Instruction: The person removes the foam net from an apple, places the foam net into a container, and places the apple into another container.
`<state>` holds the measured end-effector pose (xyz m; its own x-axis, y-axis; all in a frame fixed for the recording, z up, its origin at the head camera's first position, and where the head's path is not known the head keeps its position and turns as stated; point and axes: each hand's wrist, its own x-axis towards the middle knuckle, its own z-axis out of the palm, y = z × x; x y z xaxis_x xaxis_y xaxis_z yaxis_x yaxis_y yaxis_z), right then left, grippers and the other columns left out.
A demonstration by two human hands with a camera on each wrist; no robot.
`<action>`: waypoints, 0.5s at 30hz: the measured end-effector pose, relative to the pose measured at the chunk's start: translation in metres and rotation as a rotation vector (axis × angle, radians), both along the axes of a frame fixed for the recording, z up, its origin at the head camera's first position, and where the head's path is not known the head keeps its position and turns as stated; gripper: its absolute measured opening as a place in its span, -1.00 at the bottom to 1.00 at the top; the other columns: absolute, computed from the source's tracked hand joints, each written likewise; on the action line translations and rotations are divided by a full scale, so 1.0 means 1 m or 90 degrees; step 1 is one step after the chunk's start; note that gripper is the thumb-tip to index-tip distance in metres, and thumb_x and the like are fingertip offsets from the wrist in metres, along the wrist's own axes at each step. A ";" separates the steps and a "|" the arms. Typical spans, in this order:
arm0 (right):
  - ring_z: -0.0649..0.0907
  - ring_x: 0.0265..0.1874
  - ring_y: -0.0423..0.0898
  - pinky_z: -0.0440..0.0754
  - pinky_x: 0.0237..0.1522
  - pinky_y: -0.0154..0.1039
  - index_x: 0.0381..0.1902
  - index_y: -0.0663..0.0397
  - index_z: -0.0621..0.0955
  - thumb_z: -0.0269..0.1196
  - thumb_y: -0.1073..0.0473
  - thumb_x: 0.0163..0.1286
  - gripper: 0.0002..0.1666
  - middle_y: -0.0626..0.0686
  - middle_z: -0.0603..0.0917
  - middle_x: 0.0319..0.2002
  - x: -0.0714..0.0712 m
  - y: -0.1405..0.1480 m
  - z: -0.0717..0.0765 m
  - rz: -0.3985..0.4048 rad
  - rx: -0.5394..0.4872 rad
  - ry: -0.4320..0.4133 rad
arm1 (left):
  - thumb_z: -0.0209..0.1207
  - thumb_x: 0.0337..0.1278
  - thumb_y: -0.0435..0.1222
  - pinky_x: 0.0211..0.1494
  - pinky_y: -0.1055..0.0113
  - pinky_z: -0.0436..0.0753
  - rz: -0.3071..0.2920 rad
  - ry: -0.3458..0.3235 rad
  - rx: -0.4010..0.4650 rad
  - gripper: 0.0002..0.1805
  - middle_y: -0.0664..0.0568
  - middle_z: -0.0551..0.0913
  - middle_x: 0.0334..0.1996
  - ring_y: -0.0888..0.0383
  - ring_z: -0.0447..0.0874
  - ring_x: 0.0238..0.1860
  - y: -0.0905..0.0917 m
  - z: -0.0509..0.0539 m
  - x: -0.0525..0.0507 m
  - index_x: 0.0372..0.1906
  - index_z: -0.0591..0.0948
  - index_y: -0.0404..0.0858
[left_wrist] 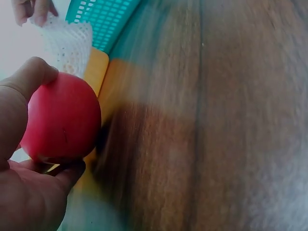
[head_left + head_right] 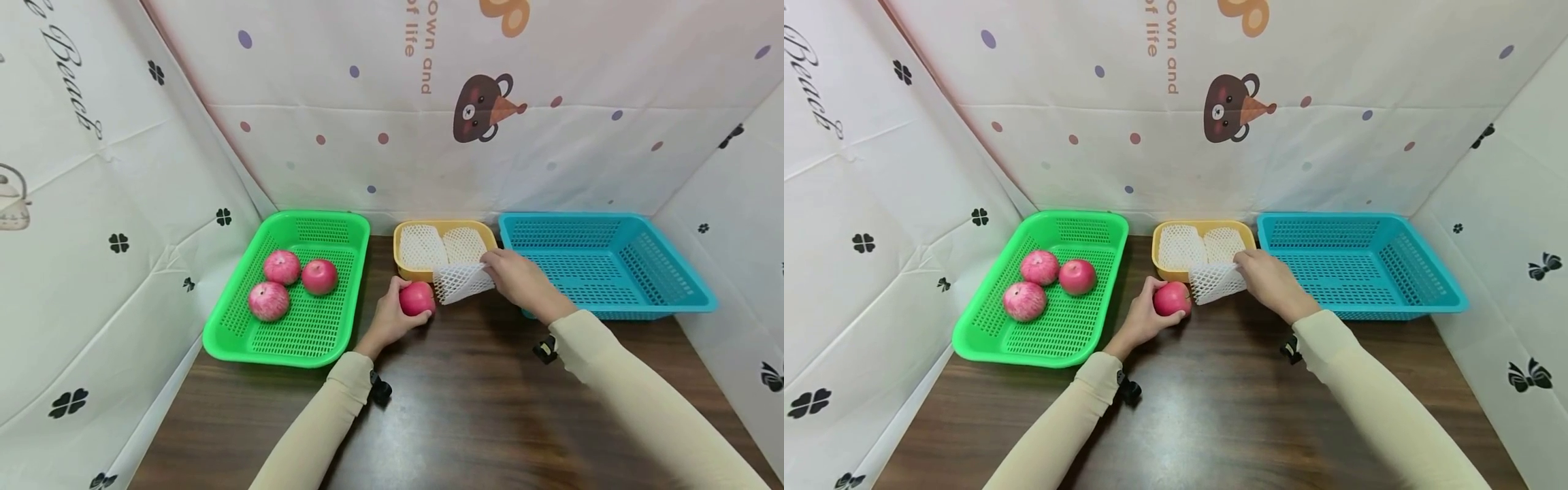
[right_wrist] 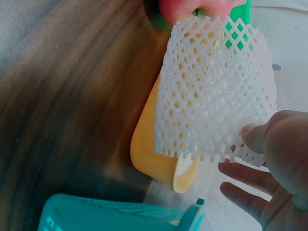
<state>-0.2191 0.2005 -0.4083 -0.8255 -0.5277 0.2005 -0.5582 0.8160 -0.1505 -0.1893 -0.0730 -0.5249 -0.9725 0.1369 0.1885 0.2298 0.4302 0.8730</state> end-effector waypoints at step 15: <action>0.72 -0.09 0.15 0.73 -0.08 0.07 0.33 0.21 0.54 0.19 0.28 0.55 -0.57 0.27 0.71 0.04 -0.009 0.000 0.024 0.009 0.005 -0.028 | 0.54 -0.04 -0.15 -0.03 0.18 0.72 -0.018 0.062 -0.032 -0.29 -0.14 0.70 0.01 -0.02 0.71 -0.04 0.001 0.002 -0.002 0.18 0.42 -0.21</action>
